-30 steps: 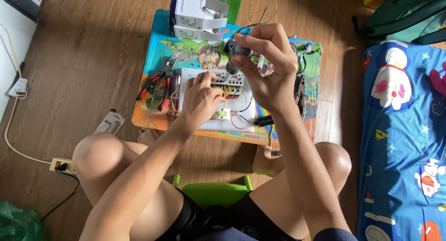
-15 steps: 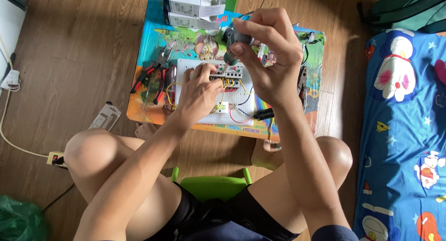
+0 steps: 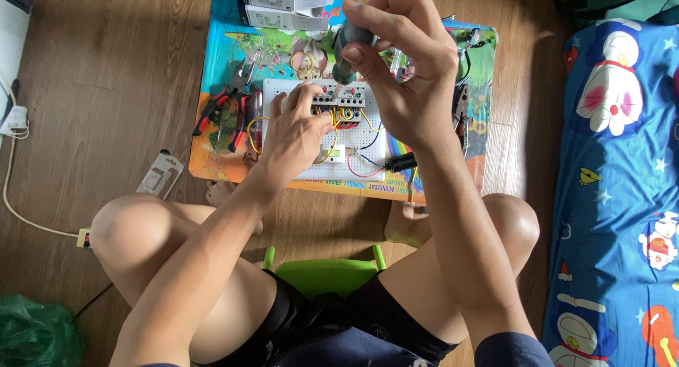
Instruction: Securing electrical wires into a terminal block using a manual screwdriver on a small workbench.
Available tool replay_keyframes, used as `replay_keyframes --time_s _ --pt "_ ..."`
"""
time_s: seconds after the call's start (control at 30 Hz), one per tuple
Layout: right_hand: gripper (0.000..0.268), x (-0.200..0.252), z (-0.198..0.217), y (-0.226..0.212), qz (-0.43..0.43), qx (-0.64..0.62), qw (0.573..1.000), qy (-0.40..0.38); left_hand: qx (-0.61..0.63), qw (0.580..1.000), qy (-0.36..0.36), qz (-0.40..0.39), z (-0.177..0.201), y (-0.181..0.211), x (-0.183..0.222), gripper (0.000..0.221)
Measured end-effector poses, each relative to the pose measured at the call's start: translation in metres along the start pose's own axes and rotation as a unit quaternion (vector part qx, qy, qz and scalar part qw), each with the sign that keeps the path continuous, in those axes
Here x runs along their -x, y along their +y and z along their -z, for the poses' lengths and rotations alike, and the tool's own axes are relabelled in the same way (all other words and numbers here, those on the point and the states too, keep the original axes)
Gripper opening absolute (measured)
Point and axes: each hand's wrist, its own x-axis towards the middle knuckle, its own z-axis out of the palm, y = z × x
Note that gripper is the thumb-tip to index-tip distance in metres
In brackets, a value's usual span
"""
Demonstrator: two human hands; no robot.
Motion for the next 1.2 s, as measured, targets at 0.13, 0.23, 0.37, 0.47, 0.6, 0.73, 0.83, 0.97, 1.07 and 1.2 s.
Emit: replay_keyframes --time_s 0.13,0.23,0.37,0.47,0.6,0.73,0.83,0.97,1.07,1.2 --pt "0.019 0.001 0.000 0.003 0.005 -0.008 1.000 0.002 0.001 1.000 -0.013 0.001 0.005 0.002 0.000 0.012" --pt "0.020 0.001 0.001 0.002 0.004 -0.005 1.000 0.003 0.015 1.000 -0.021 0.002 0.004 0.002 0.000 0.011" --pt "0.020 0.000 -0.001 0.001 0.005 -0.023 1.000 0.003 0.003 1.000 -0.021 0.011 0.001 -0.001 -0.001 0.009" --pt "0.021 -0.001 -0.001 0.001 0.010 -0.027 1.000 0.001 0.010 0.999 -0.029 0.014 0.001 -0.001 -0.002 0.011" --pt "0.020 -0.001 -0.002 0.001 0.010 -0.026 1.000 0.000 -0.006 0.999 -0.032 0.016 0.001 -0.002 -0.004 0.012" --pt "0.021 -0.001 -0.001 0.000 0.012 -0.024 1.000 -0.004 -0.015 0.999 -0.028 0.020 0.002 0.002 -0.007 0.012" --pt "0.022 -0.001 -0.001 -0.001 0.011 -0.017 1.000 -0.008 -0.011 1.000 -0.008 0.026 -0.007 0.000 -0.006 0.012" --pt "0.022 0.000 -0.001 0.000 0.008 -0.012 1.000 -0.005 -0.001 0.998 0.056 -0.008 -0.018 -0.004 -0.004 0.014" --pt "0.021 -0.001 0.000 0.000 0.009 -0.011 1.000 -0.006 0.010 0.998 0.066 -0.012 -0.019 -0.007 -0.002 0.015" --pt "0.020 0.000 0.001 0.000 0.003 -0.012 1.000 -0.004 0.054 0.996 0.066 0.009 -0.018 -0.011 0.001 0.042"
